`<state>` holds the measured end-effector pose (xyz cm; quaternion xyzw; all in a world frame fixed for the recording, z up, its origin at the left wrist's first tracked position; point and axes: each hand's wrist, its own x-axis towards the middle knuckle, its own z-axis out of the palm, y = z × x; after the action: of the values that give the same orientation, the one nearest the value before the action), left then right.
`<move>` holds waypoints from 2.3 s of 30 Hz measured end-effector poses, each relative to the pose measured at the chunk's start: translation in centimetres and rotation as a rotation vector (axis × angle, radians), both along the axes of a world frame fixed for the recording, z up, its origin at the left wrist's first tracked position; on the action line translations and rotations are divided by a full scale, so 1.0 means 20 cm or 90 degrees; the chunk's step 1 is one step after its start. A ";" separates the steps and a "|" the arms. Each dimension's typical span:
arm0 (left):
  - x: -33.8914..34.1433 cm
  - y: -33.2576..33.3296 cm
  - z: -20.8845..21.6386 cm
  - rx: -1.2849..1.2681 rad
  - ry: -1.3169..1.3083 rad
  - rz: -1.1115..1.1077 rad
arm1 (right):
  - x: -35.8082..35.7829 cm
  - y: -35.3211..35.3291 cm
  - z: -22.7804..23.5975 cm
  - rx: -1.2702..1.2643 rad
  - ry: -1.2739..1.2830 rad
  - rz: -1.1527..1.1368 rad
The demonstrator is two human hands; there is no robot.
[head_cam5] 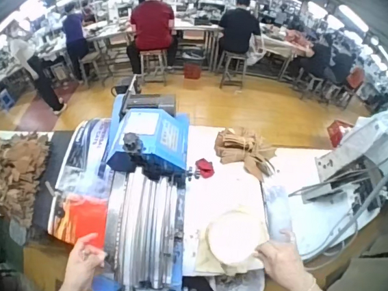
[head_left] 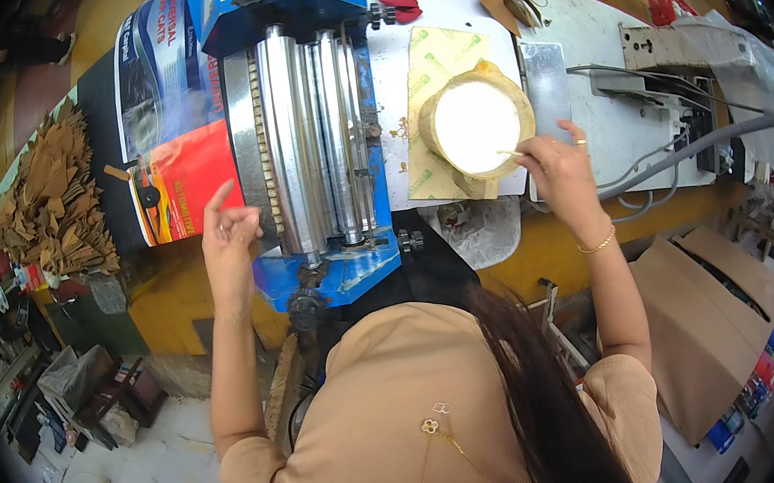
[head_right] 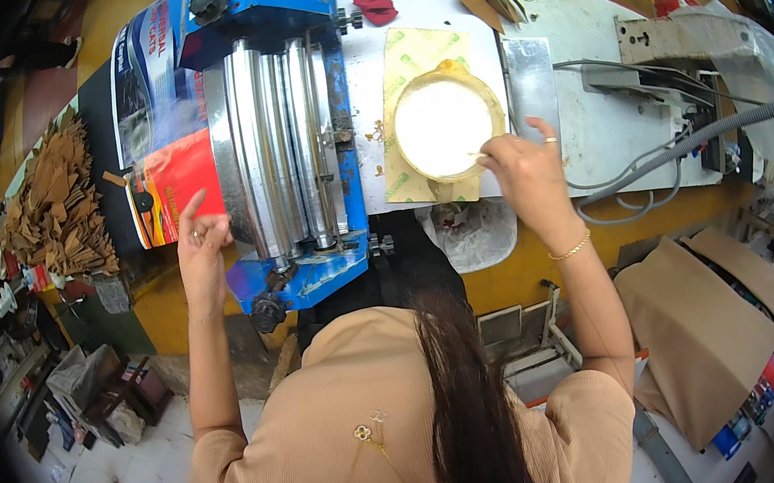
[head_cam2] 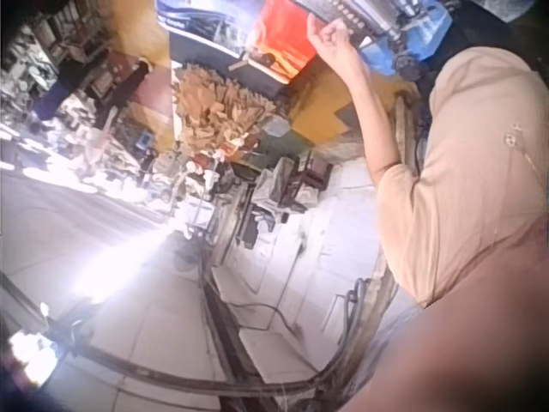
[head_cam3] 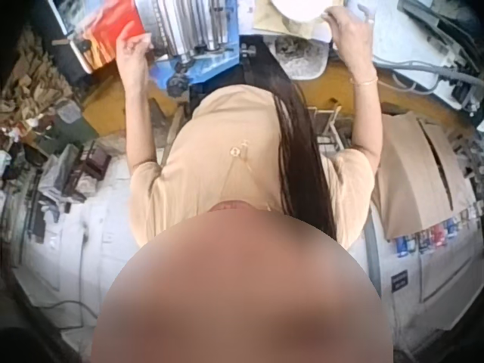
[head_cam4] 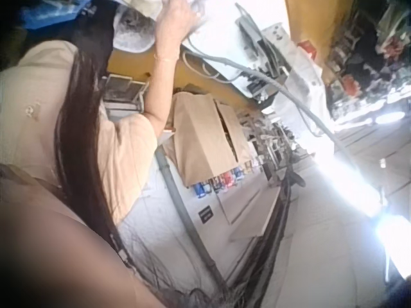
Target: The person operates a blue leather stretching machine, adjusting its rollers and feeding a piece of leather through. They retrieve a blue container, pour liquid into a bowl, and stir it before applying the liquid to the machine's rollers with a brush.
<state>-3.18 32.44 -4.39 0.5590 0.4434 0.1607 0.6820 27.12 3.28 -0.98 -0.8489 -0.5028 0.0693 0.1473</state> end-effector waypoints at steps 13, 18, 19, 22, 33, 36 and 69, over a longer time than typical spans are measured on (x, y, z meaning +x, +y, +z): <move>-0.19 -0.16 -0.14 0.242 0.008 0.112 | -0.12 -0.13 -0.17 0.163 0.261 -0.333; -0.25 -0.14 -0.17 0.248 0.013 0.123 | -0.20 -0.08 -0.29 0.278 0.292 -0.405; -0.26 -0.14 -0.17 0.244 0.019 0.121 | -0.22 -0.07 -0.32 0.305 0.316 -0.436; -0.26 -0.14 -0.18 0.252 0.006 0.114 | -0.27 -0.05 -0.43 0.383 0.335 -0.477; -0.23 -0.15 -0.17 0.228 0.012 0.146 | -0.27 0.02 -0.52 0.454 0.639 -0.698; -0.22 -0.16 -0.16 0.220 -0.011 0.155 | -0.29 0.03 -0.50 0.389 0.756 -0.722; -0.19 -0.15 -0.18 0.183 -0.092 0.096 | -0.13 -0.04 -0.43 0.270 0.544 -0.620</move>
<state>-7.04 29.46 -7.96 0.6027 0.4063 0.3132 0.6112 24.50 2.48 -9.53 -0.8291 0.0361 0.2242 0.5109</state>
